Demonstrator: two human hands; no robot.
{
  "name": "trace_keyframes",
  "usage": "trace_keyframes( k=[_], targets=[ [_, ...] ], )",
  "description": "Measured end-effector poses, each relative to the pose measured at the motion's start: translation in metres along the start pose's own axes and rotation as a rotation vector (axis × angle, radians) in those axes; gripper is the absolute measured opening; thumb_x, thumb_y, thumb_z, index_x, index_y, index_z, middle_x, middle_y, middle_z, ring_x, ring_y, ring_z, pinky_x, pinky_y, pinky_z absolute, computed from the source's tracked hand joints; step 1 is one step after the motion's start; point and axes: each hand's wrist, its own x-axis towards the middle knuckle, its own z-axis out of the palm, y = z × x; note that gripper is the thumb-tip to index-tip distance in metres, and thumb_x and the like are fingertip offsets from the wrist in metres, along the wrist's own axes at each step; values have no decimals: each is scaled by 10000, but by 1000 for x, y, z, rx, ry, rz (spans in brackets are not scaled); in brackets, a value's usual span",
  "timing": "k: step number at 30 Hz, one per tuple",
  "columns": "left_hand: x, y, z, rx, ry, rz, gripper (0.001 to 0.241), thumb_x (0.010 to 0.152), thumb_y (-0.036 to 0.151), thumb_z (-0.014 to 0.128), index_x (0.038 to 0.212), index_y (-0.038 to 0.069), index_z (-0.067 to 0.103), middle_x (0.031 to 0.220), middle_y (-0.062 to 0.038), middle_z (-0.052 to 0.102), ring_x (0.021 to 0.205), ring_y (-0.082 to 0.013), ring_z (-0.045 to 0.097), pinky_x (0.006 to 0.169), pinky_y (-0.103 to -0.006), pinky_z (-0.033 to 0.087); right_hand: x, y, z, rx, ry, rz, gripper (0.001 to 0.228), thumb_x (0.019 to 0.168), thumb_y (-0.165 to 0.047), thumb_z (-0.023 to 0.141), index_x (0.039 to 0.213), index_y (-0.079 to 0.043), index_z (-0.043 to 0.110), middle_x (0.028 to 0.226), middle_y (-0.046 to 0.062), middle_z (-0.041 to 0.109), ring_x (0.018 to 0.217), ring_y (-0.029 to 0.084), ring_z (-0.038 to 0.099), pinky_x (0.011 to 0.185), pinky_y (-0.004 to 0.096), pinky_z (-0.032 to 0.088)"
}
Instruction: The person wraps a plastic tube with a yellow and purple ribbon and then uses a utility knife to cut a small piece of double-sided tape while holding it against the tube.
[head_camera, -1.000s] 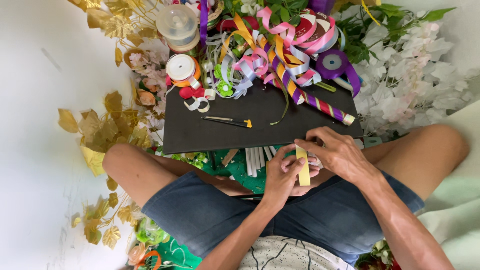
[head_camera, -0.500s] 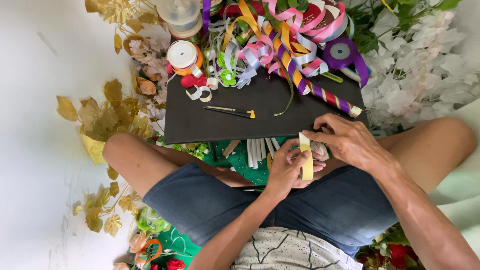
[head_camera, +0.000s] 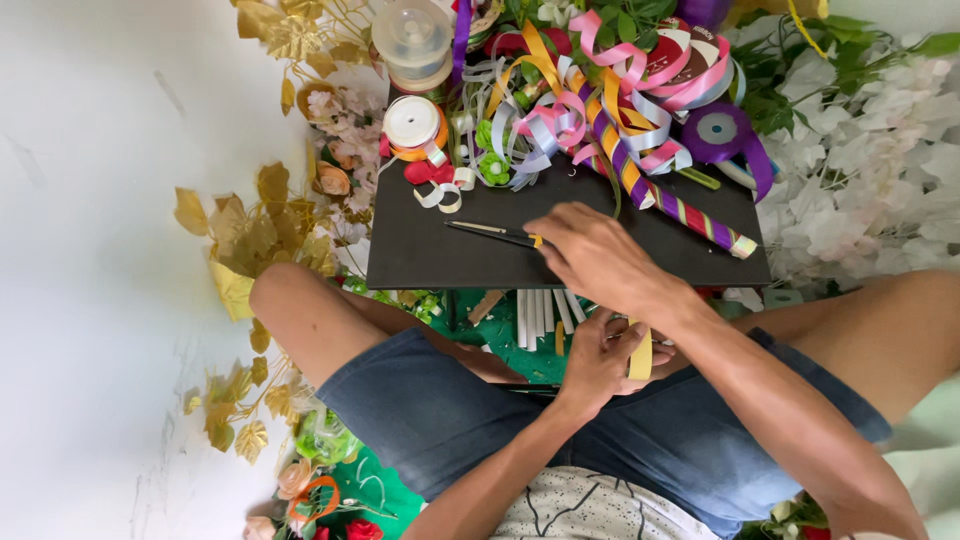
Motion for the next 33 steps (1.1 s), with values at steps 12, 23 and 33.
trace_keyframes(
  k=[12,23,33],
  targets=[
    [-7,10,1,10,-43,3,447,1187,-36,513,1614,-152,450,1171,-389,727,1001,-495,784,848,-633,683,28,-2,6,164,-117,168,133,1098,-36,684,1230,-30,694,1058,181,625,861,471,757,665,527,626],
    [-17,40,12,13,-77,-13,583,1162,144,570,1649,-101,362,1191,-352,736,1017,-463,812,946,-591,701,-129,57,-120,258,-323,314,416,1068,72,522,1450,-44,638,834,120,801,697,280,784,769,424,638],
    [-19,57,20,106,-43,-100,511,1137,240,629,1556,-14,480,1169,-272,777,980,-381,840,970,-501,719,-165,45,-106,-104,-201,216,105,1117,-163,684,1208,-116,659,732,132,696,520,323,585,501,473,430]
  ],
)
